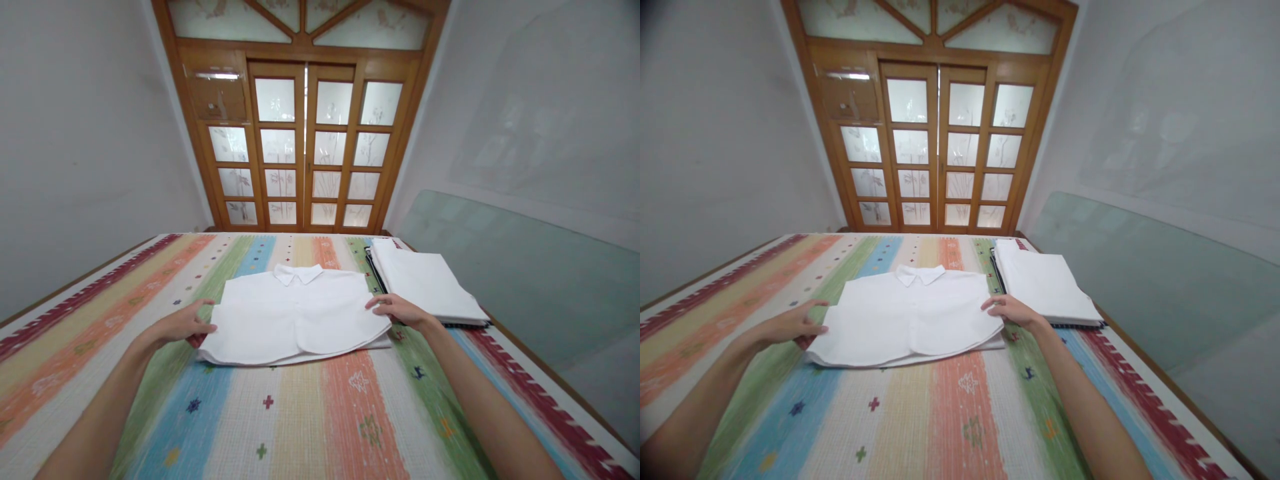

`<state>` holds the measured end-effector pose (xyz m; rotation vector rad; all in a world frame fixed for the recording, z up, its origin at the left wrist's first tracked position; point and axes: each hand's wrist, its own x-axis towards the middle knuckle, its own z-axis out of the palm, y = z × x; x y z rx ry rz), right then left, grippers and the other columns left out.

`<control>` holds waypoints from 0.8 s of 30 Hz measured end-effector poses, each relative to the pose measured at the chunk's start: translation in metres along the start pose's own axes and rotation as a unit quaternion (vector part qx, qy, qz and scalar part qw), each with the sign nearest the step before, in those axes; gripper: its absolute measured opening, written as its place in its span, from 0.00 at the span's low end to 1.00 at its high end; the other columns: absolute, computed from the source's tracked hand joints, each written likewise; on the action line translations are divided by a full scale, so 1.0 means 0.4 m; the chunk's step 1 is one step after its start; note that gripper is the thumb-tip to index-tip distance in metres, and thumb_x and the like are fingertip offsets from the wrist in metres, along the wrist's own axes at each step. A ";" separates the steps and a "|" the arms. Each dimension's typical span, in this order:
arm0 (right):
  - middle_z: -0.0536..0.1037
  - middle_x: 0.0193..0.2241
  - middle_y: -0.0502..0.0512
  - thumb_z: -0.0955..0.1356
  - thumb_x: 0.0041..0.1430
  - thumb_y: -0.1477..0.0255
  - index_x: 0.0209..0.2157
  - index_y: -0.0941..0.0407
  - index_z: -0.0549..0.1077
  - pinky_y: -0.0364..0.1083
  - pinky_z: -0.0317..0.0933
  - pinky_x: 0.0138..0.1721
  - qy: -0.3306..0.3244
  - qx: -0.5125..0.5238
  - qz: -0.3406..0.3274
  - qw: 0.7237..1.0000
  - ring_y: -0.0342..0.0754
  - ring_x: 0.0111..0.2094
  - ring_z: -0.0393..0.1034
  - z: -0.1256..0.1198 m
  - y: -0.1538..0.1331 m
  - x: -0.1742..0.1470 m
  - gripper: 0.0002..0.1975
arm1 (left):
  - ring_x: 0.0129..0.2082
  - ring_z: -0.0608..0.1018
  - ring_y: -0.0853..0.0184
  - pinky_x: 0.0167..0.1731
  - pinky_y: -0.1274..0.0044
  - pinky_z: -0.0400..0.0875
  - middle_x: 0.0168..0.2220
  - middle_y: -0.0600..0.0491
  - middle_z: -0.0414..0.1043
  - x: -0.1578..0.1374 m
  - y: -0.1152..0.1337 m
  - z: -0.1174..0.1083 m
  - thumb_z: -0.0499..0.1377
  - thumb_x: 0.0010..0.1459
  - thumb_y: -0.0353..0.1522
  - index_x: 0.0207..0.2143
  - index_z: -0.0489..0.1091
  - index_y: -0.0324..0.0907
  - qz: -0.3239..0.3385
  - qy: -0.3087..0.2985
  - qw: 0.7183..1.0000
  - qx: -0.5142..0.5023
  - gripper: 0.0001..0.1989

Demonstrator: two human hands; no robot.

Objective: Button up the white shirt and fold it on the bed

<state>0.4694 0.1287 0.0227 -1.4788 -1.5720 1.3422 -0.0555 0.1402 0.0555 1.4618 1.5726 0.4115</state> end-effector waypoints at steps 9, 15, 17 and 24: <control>0.80 0.30 0.56 0.69 0.45 0.72 0.30 0.58 0.76 0.43 0.65 0.29 0.164 0.263 -0.006 0.951 0.46 0.29 0.71 0.010 0.005 0.090 0.08 | 0.21 0.75 0.72 0.23 0.81 0.73 0.23 0.56 0.72 0.082 0.027 -0.022 0.63 0.44 0.28 0.36 0.71 0.38 0.028 0.121 0.953 -0.276 0.13; 0.80 0.32 0.58 0.64 0.51 0.73 0.30 0.56 0.70 0.48 0.69 0.42 0.194 0.380 0.000 0.905 0.49 0.37 0.75 0.036 -0.007 0.167 0.05 | 0.30 0.79 0.69 0.36 0.79 0.76 0.28 0.50 0.76 0.182 0.030 0.036 0.58 0.50 0.23 0.29 0.70 0.37 0.059 0.227 0.863 -0.448 0.03; 0.79 0.34 0.58 0.62 0.53 0.70 0.30 0.55 0.68 0.49 0.69 0.42 0.201 0.365 0.007 0.909 0.49 0.38 0.75 0.045 0.000 0.185 0.05 | 0.33 0.80 0.69 0.38 0.78 0.76 0.32 0.48 0.77 0.205 0.022 0.057 0.58 0.50 0.24 0.30 0.70 0.36 0.065 0.242 0.868 -0.428 0.04; 0.76 0.42 0.58 0.67 0.47 0.70 0.44 0.55 0.68 0.49 0.64 0.46 0.306 -0.030 -0.043 0.951 0.50 0.43 0.71 0.077 0.056 0.185 0.19 | 0.40 0.79 0.61 0.35 0.76 0.72 0.42 0.44 0.77 0.225 -0.035 0.073 0.59 0.45 0.29 0.41 0.72 0.39 0.049 0.324 0.944 -0.034 0.17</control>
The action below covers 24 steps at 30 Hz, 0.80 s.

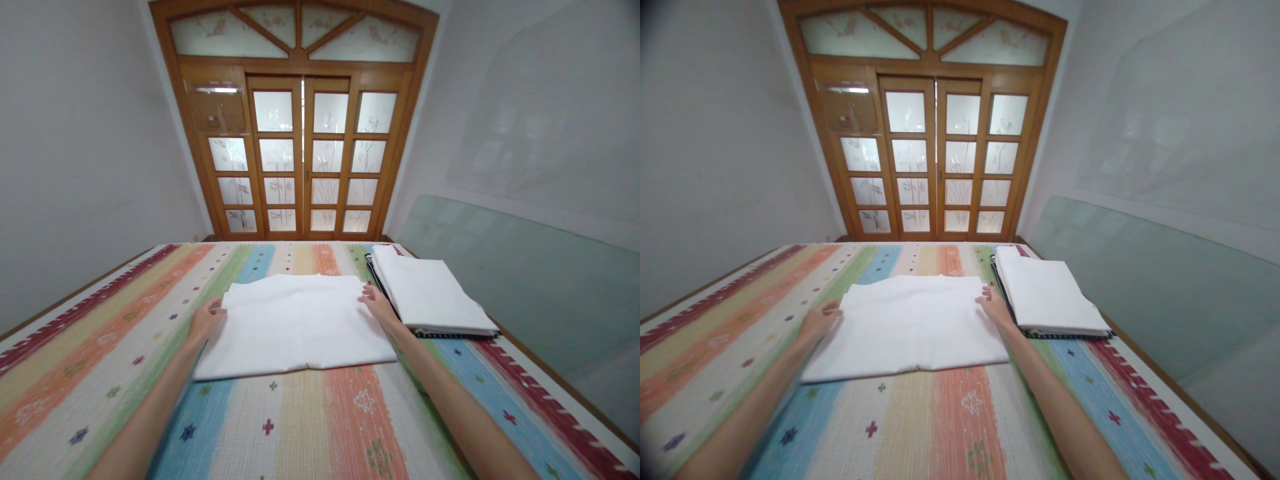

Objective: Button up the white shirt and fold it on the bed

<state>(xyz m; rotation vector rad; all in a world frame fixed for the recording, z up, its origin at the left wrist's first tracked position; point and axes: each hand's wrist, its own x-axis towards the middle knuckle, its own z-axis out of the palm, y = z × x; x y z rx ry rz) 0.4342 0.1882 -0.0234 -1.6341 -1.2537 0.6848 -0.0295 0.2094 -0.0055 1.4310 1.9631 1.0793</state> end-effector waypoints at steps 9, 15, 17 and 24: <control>0.74 0.28 0.55 0.66 0.51 0.72 0.49 0.60 0.65 0.46 0.58 0.37 -0.016 -0.330 -0.079 0.940 0.52 0.34 0.70 -0.066 0.033 -0.126 0.21 | 0.30 0.78 0.56 0.30 0.72 0.68 0.24 0.51 0.75 -0.082 -0.002 -0.066 0.61 0.43 0.39 0.29 0.69 0.43 0.032 -0.025 0.990 0.138 0.11; 0.70 0.19 0.45 0.68 0.49 0.69 0.47 0.58 0.65 0.44 0.56 0.28 -0.093 -0.229 -0.043 0.968 0.47 0.24 0.67 -0.117 0.044 -0.180 0.22 | 0.27 0.76 0.57 0.26 0.73 0.65 0.21 0.51 0.73 -0.114 -0.012 -0.103 0.62 0.39 0.46 0.24 0.69 0.43 0.006 -0.107 0.987 0.116 0.16; 0.70 0.18 0.44 0.70 0.47 0.66 0.46 0.57 0.65 0.43 0.54 0.24 -0.129 -0.157 -0.010 0.979 0.45 0.20 0.65 -0.129 0.049 -0.194 0.23 | 0.25 0.74 0.58 0.24 0.74 0.62 0.19 0.52 0.70 -0.122 -0.016 -0.114 0.61 0.38 0.50 0.19 0.67 0.43 0.018 -0.141 0.982 0.123 0.19; 0.70 0.16 0.47 0.69 0.45 0.53 0.29 0.55 0.66 0.42 0.49 0.16 -0.146 -0.045 0.015 0.988 0.42 0.12 0.58 -0.153 0.078 -0.237 0.19 | 0.20 0.64 0.67 0.21 0.76 0.56 0.15 0.57 0.59 -0.178 -0.013 -0.154 0.58 0.36 0.59 0.15 0.58 0.45 0.044 -0.191 0.979 0.049 0.28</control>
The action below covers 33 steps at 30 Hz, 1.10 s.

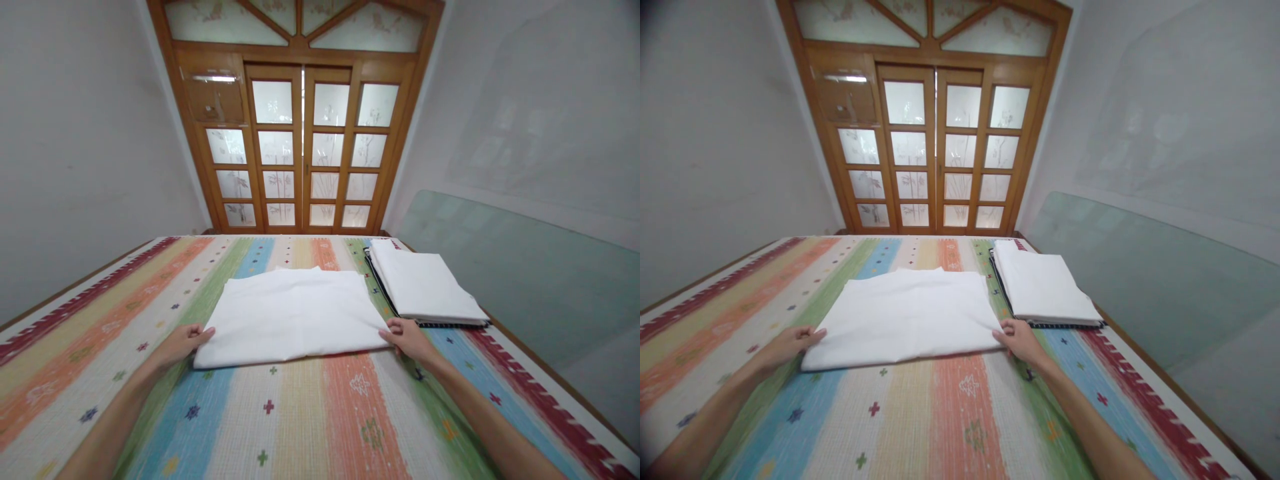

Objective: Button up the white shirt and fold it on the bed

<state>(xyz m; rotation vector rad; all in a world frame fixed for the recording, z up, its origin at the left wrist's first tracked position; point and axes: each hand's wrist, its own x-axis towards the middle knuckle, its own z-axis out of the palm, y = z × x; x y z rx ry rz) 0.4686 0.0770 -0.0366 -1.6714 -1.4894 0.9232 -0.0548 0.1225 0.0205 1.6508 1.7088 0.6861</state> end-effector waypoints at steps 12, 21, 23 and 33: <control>0.72 0.22 0.53 0.68 0.47 0.65 0.17 0.55 0.66 0.46 0.56 0.30 0.072 -0.260 -0.078 0.960 0.49 0.27 0.66 0.001 0.017 -0.030 0.12 | 0.26 0.72 0.60 0.29 0.72 0.63 0.22 0.49 0.68 -0.004 -0.055 0.043 0.56 0.42 0.52 0.12 0.62 0.45 0.050 0.079 0.982 0.167 0.22; 0.74 0.41 0.62 0.65 0.54 0.70 0.40 0.60 0.72 0.52 0.60 0.50 0.137 -0.349 -0.179 0.910 0.55 0.45 0.68 0.052 -0.058 0.052 0.13 | 0.50 0.74 0.55 0.53 0.66 0.64 0.46 0.44 0.74 0.086 -0.013 0.095 0.53 0.53 0.38 0.43 0.70 0.39 0.125 0.192 0.933 0.276 0.18; 0.73 0.47 0.65 0.63 0.58 0.69 0.43 0.60 0.72 0.55 0.58 0.54 0.129 -0.329 -0.238 0.905 0.56 0.51 0.65 0.108 -0.088 0.098 0.14 | 0.53 0.73 0.58 0.56 0.67 0.62 0.50 0.44 0.73 0.113 0.031 0.154 0.50 0.57 0.39 0.47 0.69 0.38 0.170 0.147 0.941 0.254 0.20; 0.56 0.64 0.62 0.52 0.67 0.68 0.62 0.61 0.59 0.59 0.44 0.64 -0.069 -0.275 -0.346 0.894 0.55 0.67 0.42 0.393 -0.227 0.280 0.25 | 0.66 0.55 0.54 0.63 0.56 0.46 0.63 0.40 0.58 0.148 0.235 0.490 0.48 0.63 0.40 0.61 0.60 0.37 0.364 -0.055 0.887 0.280 0.27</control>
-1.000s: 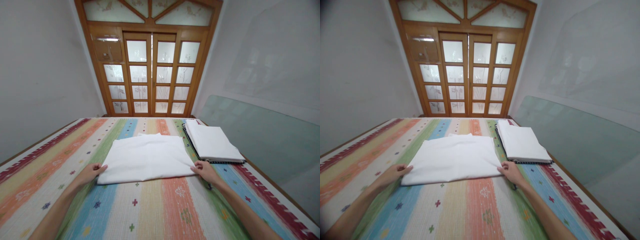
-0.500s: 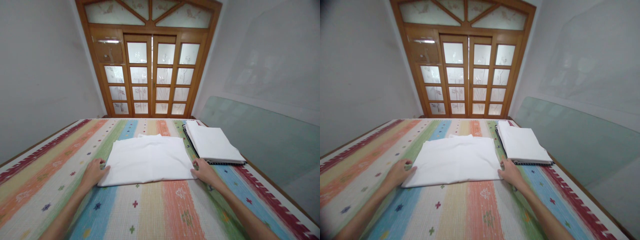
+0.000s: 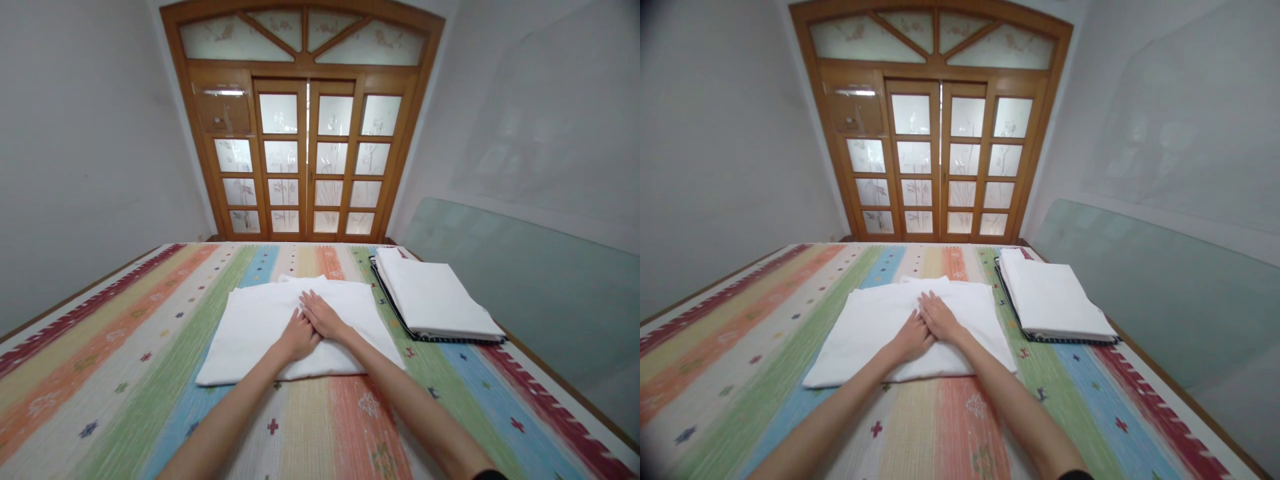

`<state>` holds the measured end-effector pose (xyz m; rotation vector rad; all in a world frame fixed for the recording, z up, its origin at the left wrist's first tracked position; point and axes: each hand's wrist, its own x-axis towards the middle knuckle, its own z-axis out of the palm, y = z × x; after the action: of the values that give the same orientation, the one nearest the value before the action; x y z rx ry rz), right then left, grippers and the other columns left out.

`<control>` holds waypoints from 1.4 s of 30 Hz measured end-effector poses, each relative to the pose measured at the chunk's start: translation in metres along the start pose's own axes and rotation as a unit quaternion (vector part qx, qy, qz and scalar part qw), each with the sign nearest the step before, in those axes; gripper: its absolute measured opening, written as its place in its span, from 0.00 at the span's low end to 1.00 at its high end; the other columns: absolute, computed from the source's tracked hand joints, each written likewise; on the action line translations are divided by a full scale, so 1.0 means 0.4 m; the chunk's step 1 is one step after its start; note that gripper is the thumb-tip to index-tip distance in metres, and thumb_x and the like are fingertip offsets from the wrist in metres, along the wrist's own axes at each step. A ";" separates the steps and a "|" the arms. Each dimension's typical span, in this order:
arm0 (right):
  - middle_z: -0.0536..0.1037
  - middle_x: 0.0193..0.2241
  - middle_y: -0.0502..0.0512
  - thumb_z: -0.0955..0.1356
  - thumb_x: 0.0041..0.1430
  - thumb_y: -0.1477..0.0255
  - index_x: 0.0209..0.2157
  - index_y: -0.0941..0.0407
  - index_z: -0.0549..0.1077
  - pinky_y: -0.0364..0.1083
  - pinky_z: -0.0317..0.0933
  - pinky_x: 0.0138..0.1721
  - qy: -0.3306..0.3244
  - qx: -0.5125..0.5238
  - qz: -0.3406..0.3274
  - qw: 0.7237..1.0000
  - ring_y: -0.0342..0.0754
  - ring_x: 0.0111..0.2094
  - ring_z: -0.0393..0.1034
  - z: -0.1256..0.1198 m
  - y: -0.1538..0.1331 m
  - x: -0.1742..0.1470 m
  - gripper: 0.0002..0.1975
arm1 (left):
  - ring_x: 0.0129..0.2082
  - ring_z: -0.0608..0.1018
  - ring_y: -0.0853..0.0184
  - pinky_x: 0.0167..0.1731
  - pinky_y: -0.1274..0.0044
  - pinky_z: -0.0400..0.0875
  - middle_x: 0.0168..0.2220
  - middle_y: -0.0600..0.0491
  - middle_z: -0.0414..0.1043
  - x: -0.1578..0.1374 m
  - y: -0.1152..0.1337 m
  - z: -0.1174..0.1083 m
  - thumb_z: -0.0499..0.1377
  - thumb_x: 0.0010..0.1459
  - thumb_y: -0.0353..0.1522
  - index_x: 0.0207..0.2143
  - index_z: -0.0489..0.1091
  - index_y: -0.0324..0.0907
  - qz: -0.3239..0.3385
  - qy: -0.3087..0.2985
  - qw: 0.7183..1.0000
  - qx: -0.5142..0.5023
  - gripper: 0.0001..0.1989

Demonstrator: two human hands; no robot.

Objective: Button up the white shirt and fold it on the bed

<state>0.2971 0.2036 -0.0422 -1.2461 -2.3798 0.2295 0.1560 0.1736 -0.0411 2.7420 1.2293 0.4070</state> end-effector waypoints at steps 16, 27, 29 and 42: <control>0.44 0.68 0.59 0.49 0.68 0.61 0.66 0.58 0.49 0.56 0.33 0.64 -0.079 -0.143 0.268 0.949 0.53 0.68 0.37 -0.064 0.152 -0.016 0.30 | 0.67 0.50 0.56 0.63 0.59 0.45 0.67 0.46 0.47 -0.062 -0.297 -0.084 0.37 0.66 0.45 0.65 0.51 0.40 -0.222 -0.044 0.971 0.074 0.31; 0.47 0.67 0.65 0.51 0.67 0.65 0.65 0.69 0.51 0.58 0.32 0.64 -0.001 -0.203 0.422 0.884 0.58 0.68 0.36 -0.087 0.201 -0.073 0.30 | 0.67 0.52 0.52 0.62 0.53 0.44 0.67 0.41 0.49 -0.085 -0.369 -0.125 0.39 0.65 0.41 0.64 0.54 0.36 -0.338 -0.015 0.931 0.138 0.29; 0.47 0.67 0.68 0.55 0.65 0.68 0.63 0.70 0.55 0.59 0.29 0.64 0.021 -0.210 0.399 0.892 0.61 0.67 0.34 -0.082 0.198 -0.057 0.29 | 0.66 0.53 0.50 0.62 0.53 0.43 0.65 0.38 0.52 -0.086 -0.334 -0.117 0.41 0.65 0.38 0.62 0.57 0.33 -0.310 0.001 0.937 0.161 0.28; 0.57 0.64 0.66 0.67 0.56 0.57 0.63 0.61 0.58 0.54 0.43 0.63 -0.098 -0.016 0.126 0.987 0.60 0.65 0.48 -0.003 0.126 0.267 0.38 | 0.67 0.50 0.55 0.64 0.57 0.44 0.66 0.44 0.50 -0.206 0.072 -0.060 0.47 0.62 0.50 0.65 0.50 0.43 0.126 -0.037 0.991 -0.036 0.35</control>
<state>0.2819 0.3194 -0.0257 -1.6083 -2.3887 0.4095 0.1174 0.0926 -0.0285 2.8284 0.8371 0.3600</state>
